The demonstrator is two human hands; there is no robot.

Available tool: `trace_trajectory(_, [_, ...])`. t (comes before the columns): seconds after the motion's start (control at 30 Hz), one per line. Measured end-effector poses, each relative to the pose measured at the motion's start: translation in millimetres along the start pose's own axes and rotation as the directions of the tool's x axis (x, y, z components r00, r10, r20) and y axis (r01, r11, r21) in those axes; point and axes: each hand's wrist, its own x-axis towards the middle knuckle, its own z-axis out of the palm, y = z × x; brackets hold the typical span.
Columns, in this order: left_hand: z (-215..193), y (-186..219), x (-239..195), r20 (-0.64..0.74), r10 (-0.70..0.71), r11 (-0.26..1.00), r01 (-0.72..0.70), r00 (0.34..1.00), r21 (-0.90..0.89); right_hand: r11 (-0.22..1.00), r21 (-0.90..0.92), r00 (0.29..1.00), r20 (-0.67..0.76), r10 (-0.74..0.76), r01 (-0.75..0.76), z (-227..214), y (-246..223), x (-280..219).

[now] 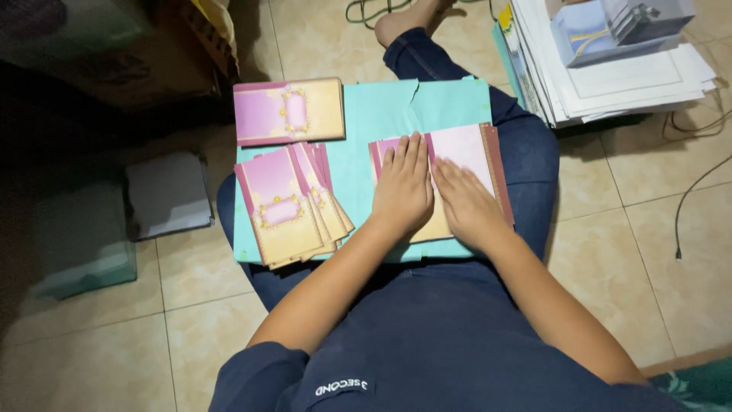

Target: A person sits on the floor and manually organizes stacks of printed cards, flipping through them to ensure they are flat and properly stacked on a folder.

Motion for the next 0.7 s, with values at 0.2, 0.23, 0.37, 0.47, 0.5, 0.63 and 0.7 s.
trace_trajectory(0.2, [-5.7, -0.3, 5.2, 0.118, -0.05, 0.996, 0.041, 0.992, 0.081, 1.0, -0.019, 1.0, 0.005, 0.014, -0.014, -1.2, 1.6, 22.9])
trace_trajectory(0.23, [-8.6, 1.3, 5.2, 0.133, -0.062, 0.996, 0.052, 0.989, 0.078, 0.999, -0.039, 1.0, -0.009, 0.012, -0.013, 0.7, -1.1, 14.2])
trace_trajectory(0.37, [-12.3, 2.1, 7.3, 0.18, -0.083, 0.995, 0.072, 0.98, 0.062, 0.999, -0.032, 0.999, -0.003, 0.033, -0.033, 2.7, -17.0, -24.4])
trace_trajectory(0.47, [-13.7, 2.4, 7.3, 0.2, -0.086, 0.995, 0.072, 0.976, 0.074, 0.998, 0.008, 0.998, 0.027, 0.062, -0.063, -0.3, -19.6, -18.0])
trace_trajectory(0.5, [-14.2, 2.7, 6.7, 0.2, -0.089, 0.994, 0.076, 0.976, 0.075, 0.998, 0.01, 0.998, 0.029, 0.06, -0.06, 0.5, -13.8, -4.7])
trace_trajectory(0.63, [-14.7, 2.8, 8.1, 0.203, -0.099, 0.993, 0.083, 0.974, 0.086, 0.999, -0.009, 0.999, -0.012, 0.04, -0.04, 4.3, 6.7, 44.1])
trace_trajectory(0.7, [-12.6, 1.4, 10.5, 0.201, -0.101, 0.992, 0.084, 0.974, 0.094, 0.999, 0.005, 0.999, -0.024, 0.041, -0.041, 1.7, 7.3, 50.2])
